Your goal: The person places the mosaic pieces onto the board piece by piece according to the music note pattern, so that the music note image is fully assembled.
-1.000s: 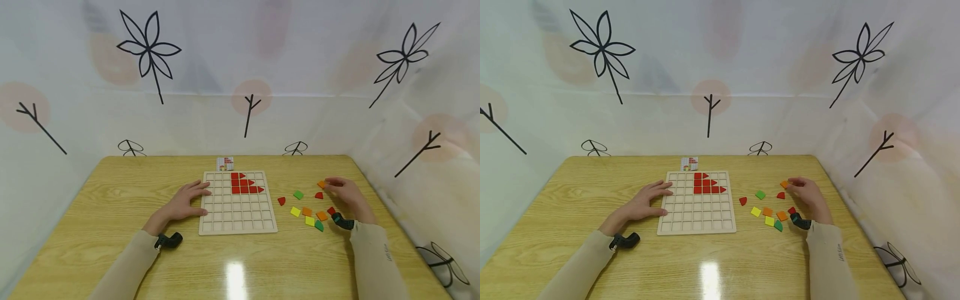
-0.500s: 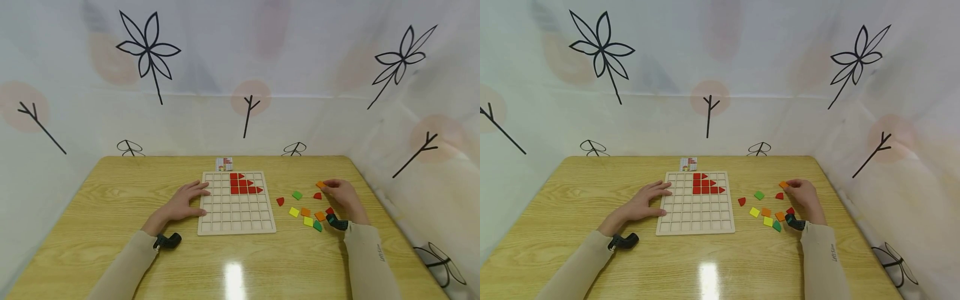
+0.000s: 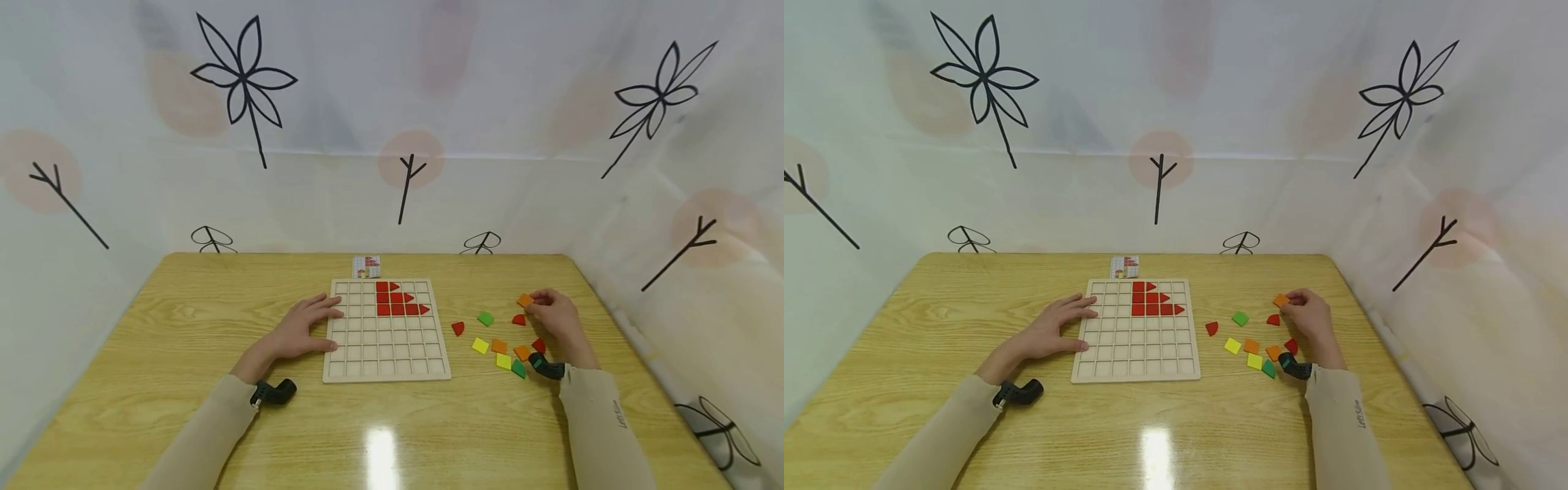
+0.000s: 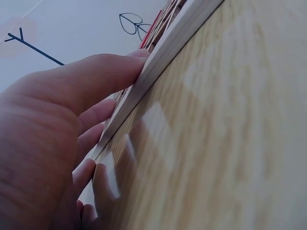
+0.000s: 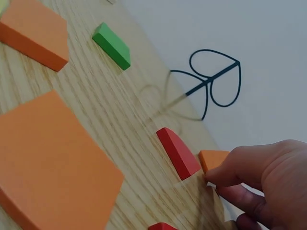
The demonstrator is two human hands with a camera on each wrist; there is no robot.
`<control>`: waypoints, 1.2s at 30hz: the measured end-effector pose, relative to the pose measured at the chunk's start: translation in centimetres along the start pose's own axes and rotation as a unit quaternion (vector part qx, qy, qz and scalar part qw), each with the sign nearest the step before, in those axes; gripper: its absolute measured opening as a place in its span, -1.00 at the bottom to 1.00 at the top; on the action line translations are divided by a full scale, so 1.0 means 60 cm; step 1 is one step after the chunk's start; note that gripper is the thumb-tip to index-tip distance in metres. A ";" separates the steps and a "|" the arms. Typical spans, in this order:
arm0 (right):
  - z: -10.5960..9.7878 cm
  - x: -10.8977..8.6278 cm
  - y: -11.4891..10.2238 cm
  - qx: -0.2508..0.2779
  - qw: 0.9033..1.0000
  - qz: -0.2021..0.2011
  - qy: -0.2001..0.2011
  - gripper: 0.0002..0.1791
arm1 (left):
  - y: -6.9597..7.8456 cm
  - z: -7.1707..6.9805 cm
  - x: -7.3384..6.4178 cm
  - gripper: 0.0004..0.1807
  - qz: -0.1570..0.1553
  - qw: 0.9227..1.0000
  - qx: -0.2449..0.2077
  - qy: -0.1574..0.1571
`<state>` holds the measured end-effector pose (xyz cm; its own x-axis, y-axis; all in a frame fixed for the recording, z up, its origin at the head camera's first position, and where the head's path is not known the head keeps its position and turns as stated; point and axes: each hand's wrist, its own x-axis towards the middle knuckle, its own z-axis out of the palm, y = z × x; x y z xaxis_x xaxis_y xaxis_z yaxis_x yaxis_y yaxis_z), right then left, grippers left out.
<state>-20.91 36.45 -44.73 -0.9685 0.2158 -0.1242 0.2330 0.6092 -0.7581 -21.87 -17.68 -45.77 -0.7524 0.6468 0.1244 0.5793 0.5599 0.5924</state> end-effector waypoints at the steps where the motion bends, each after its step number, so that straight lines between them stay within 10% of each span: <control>1: 0.000 0.000 0.000 0.003 1.000 0.001 0.004 -0.56 | 0.000 0.000 0.000 -0.35 0.000 1.000 -0.002 0.000; 21: 0.008 -0.022 -0.035 0.014 0.997 -0.059 0.058 -0.62 | -0.002 0.001 0.000 -0.34 -0.001 1.000 -0.003 -0.004; 36: 0.071 -0.036 -0.107 0.163 0.981 -0.090 -0.051 -0.63 | -0.007 0.003 0.000 -0.34 0.006 1.000 0.006 0.000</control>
<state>-20.67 28.81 -42.30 -0.9990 0.0401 -0.0203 0.0330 0.3504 -0.9360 -22.07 -17.80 -46.13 -0.7454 0.6538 0.1305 0.5918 0.5588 0.5809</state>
